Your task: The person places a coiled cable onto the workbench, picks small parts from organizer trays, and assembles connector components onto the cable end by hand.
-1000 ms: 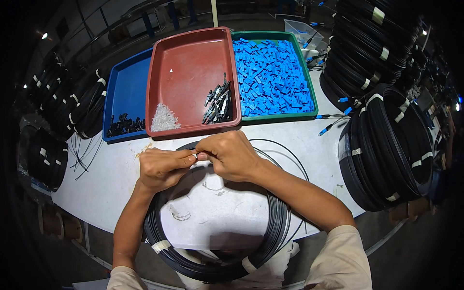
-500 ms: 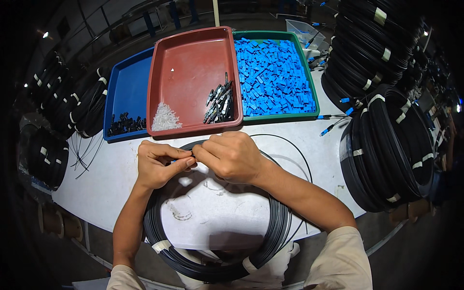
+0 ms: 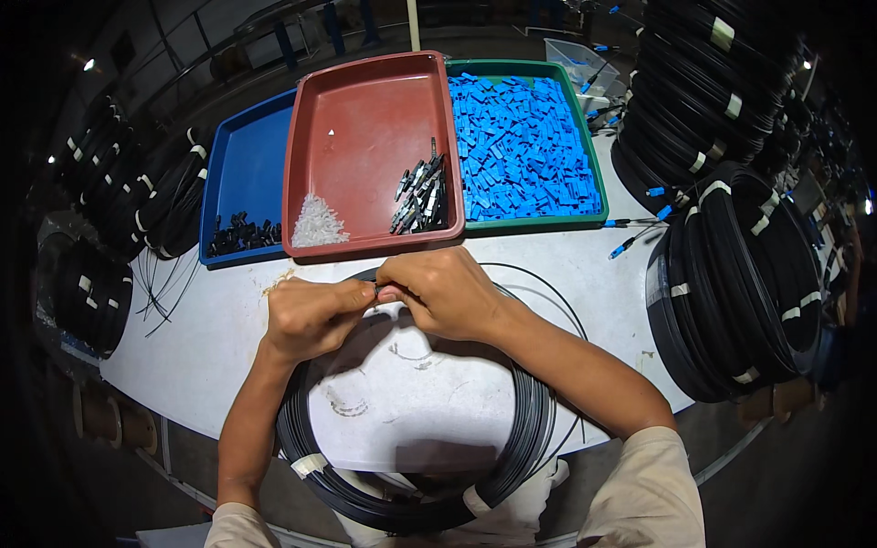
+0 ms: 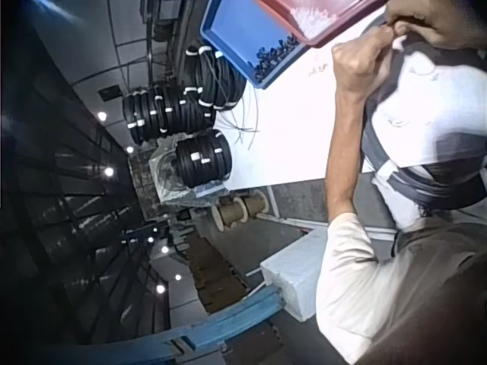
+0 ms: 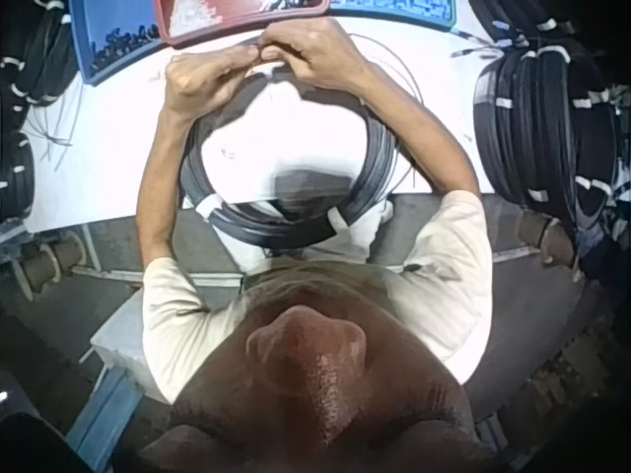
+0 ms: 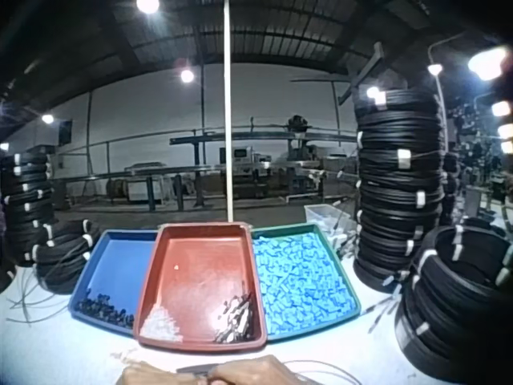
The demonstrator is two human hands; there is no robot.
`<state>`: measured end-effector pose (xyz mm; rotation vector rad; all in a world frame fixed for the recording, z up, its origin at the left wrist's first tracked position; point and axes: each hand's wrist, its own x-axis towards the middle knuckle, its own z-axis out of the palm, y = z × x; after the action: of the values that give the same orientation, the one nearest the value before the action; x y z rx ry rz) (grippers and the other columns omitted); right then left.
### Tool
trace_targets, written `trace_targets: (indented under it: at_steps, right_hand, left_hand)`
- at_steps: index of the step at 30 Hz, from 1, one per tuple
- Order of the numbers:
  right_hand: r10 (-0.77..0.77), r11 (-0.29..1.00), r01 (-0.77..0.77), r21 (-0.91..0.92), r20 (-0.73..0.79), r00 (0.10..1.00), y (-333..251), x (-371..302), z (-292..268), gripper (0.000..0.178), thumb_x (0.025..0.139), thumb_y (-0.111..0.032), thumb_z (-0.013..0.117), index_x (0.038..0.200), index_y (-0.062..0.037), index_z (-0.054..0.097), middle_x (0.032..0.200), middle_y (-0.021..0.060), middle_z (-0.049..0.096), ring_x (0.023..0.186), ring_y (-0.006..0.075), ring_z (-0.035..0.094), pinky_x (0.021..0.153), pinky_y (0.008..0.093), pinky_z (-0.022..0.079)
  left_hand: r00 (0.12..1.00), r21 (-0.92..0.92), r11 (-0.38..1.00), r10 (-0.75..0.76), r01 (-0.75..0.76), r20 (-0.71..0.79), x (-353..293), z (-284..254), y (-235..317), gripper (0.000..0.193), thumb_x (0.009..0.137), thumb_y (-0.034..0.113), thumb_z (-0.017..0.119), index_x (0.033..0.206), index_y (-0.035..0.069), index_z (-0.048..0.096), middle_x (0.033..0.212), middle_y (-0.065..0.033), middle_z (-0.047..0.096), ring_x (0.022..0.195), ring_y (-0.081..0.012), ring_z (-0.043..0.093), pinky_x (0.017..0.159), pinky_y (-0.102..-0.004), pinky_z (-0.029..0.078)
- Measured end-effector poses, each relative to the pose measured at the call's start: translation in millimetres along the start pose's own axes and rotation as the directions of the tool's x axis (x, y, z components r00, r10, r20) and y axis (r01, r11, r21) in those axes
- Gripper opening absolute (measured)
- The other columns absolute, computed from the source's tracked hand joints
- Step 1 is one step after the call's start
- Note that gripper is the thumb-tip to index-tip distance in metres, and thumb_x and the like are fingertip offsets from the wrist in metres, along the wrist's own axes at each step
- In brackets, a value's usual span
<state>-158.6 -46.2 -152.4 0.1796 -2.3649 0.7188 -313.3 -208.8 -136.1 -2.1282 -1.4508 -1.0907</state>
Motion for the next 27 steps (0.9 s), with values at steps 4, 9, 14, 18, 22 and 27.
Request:
trace_targets:
  at_steps: [4,9,14,18,22,27]
  right_hand:
    - [-0.219,0.967,0.200,-0.154,-0.117,0.969,-5,5,-4,0.015,0.079,-0.011,0.071,0.091,-0.0032,0.068,0.075,0.0090,0.066,0.065,0.0264,0.065,0.057,0.0371,0.049]
    - [-0.400,0.823,0.319,-0.470,-0.081,0.913,-17,4,-9,0.016,0.074,-0.013,0.068,0.088,-0.0055,0.067,0.074,0.0010,0.064,0.059,0.0149,0.061,0.050,0.0314,0.046]
    - [-0.279,0.925,0.243,-0.292,-0.090,0.956,-9,2,-3,0.018,0.073,-0.014,0.067,0.089,-0.0053,0.066,0.069,0.0003,0.061,0.058,0.0158,0.061,0.049,0.0317,0.046]
    - [-0.325,0.913,0.270,-0.305,-0.145,0.935,-2,2,-2,0.020,0.071,-0.009,0.068,0.090,-0.0045,0.066,0.067,0.0030,0.061,0.059,0.0206,0.062,0.050,0.0340,0.047]
    - [-0.317,0.853,0.276,-0.443,-0.021,0.948,-15,1,-11,0.023,0.069,-0.011,0.072,0.091,-0.0040,0.068,0.071,0.0057,0.065,0.061,0.0255,0.064,0.052,0.0366,0.048]
    - [-0.117,0.989,0.105,-0.103,-0.113,0.987,-5,2,2,0.022,0.071,-0.014,0.073,0.090,-0.0045,0.068,0.070,0.0037,0.063,0.062,0.0237,0.063,0.053,0.0369,0.047]
  left_hand:
    - [0.884,-0.384,0.805,-0.462,0.453,0.075,-5,2,1,0.017,0.077,0.001,0.081,0.094,-0.001,0.077,0.081,-0.0102,0.077,0.062,-0.0111,0.071,0.054,-0.0232,0.055]
    - [0.897,-0.473,0.781,-0.441,0.407,0.044,-2,1,7,0.018,0.078,-0.005,0.078,0.095,-0.004,0.076,0.083,-0.0139,0.076,0.070,-0.0157,0.075,0.060,-0.0237,0.058]
    - [0.994,0.079,0.994,0.082,-0.076,-0.068,0,-2,5,0.023,0.072,-0.004,0.079,0.094,0.001,0.077,0.086,-0.0108,0.077,0.064,-0.0182,0.073,0.054,-0.0259,0.058]
    - [0.974,-0.175,0.966,-0.210,0.192,-0.087,0,4,3,0.018,0.071,-0.004,0.080,0.088,0.000,0.077,0.084,-0.0122,0.077,0.068,-0.0208,0.075,0.059,-0.0264,0.061]
    - [0.954,-0.283,0.918,-0.299,0.277,-0.037,3,3,8,0.016,0.072,-0.004,0.081,0.087,-0.004,0.076,0.083,-0.0181,0.076,0.067,-0.0205,0.075,0.059,-0.0250,0.059]
    - [0.969,0.304,0.924,0.248,-0.231,-0.018,3,-4,7,0.021,0.074,-0.003,0.077,0.095,0.001,0.077,0.092,-0.0132,0.077,0.069,-0.0194,0.074,0.061,-0.0266,0.061]
